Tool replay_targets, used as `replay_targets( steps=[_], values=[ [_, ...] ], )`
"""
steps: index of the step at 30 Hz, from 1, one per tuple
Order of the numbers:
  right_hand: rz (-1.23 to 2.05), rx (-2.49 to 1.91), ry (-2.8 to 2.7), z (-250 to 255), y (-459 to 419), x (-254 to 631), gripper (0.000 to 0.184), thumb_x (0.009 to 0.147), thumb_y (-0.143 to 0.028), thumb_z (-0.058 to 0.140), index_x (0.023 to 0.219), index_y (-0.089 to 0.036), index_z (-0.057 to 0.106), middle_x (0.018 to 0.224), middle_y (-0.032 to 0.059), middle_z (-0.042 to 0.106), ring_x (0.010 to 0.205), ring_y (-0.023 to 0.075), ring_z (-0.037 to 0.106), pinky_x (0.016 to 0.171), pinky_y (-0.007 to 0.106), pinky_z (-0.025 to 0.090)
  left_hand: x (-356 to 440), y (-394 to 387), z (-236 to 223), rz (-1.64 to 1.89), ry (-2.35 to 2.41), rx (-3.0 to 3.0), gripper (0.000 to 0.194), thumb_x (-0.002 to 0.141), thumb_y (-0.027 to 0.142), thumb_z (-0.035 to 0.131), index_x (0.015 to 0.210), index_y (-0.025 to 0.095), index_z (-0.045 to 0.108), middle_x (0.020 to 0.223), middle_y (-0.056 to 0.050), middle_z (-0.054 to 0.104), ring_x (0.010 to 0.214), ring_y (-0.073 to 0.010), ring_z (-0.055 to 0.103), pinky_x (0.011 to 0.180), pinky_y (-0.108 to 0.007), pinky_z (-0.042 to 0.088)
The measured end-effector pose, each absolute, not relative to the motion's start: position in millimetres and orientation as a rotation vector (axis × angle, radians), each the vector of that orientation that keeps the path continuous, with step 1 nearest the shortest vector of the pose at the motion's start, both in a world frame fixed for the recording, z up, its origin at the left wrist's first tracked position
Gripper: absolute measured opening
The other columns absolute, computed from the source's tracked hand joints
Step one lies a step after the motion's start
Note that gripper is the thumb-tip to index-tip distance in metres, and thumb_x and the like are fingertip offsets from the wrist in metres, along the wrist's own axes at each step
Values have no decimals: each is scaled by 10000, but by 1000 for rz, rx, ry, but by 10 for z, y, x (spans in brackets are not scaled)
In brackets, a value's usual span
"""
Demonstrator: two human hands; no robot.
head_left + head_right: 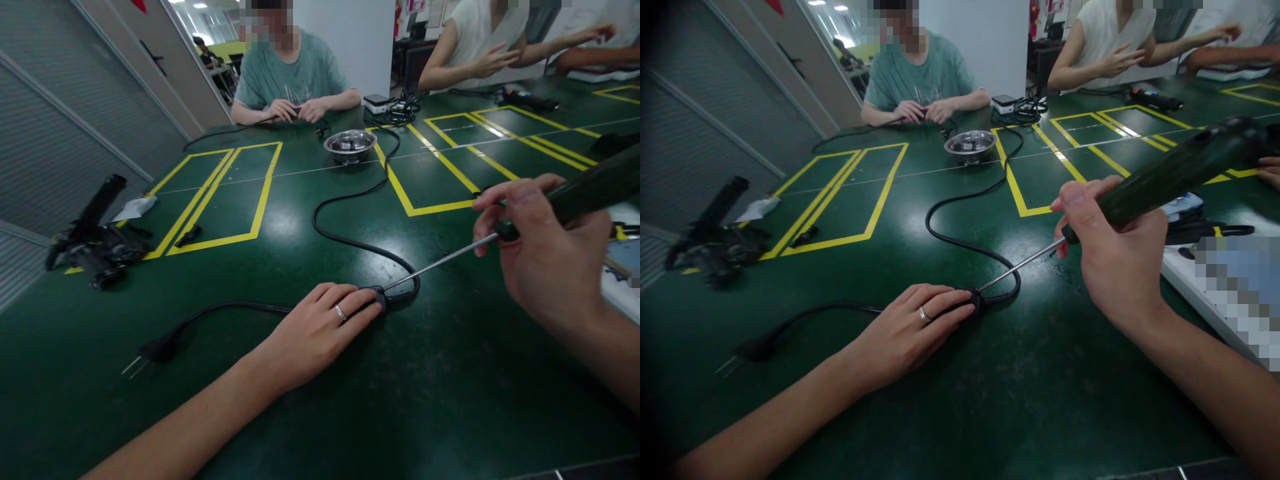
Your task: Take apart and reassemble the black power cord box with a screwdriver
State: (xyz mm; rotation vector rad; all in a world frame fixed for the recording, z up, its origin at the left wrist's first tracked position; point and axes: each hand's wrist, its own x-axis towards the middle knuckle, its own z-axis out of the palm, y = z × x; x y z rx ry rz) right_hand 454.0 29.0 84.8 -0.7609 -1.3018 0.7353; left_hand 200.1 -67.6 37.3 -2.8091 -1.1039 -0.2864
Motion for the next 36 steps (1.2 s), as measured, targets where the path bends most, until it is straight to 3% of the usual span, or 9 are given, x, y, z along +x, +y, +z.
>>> replay_targets(
  steps=[8,16,21,27,36],
  values=[
    [953,-685,-1217,855,295,4547,199,848,-402,588,842,-207,624,765,19,656,488,162,580,339,294,426,1997,-683,353,-283,-1103,-2805,408,968,134,443,1372,179,474,1409,-96,513,1201,-243,496,946,-411,463],
    [1085,-607,-1179,833,300,4616,295,798,-296,468,990,-160,646,813,79,674,558,210,613,358,317,428,1992,-677,371,-293,-1100,-2817,406,965,132,459,1369,167,471,1413,-83,511,1199,-244,487,946,-409,451],
    [1022,-638,-1184,851,297,4579,253,846,-305,499,951,-143,664,800,79,656,586,192,590,349,301,421,1997,-671,375,-269,-1113,-2830,411,970,134,453,1379,172,460,1427,-72,496,1206,-243,478,951,-411,443],
    [761,-728,-1243,863,290,4527,203,845,-304,627,688,-176,614,711,32,627,462,148,527,314,305,403,1994,-673,368,-261,-1121,-2840,411,977,138,442,1386,172,452,1434,-76,484,1214,-244,470,964,-416,432],
    [809,-705,-1204,826,327,4543,191,870,-374,592,788,-202,609,713,14,640,439,155,538,324,307,406,1991,-683,375,-243,-1130,-2851,414,979,136,440,1391,169,441,1440,-76,472,1233,-244,450,979,-416,418]
  ],
)
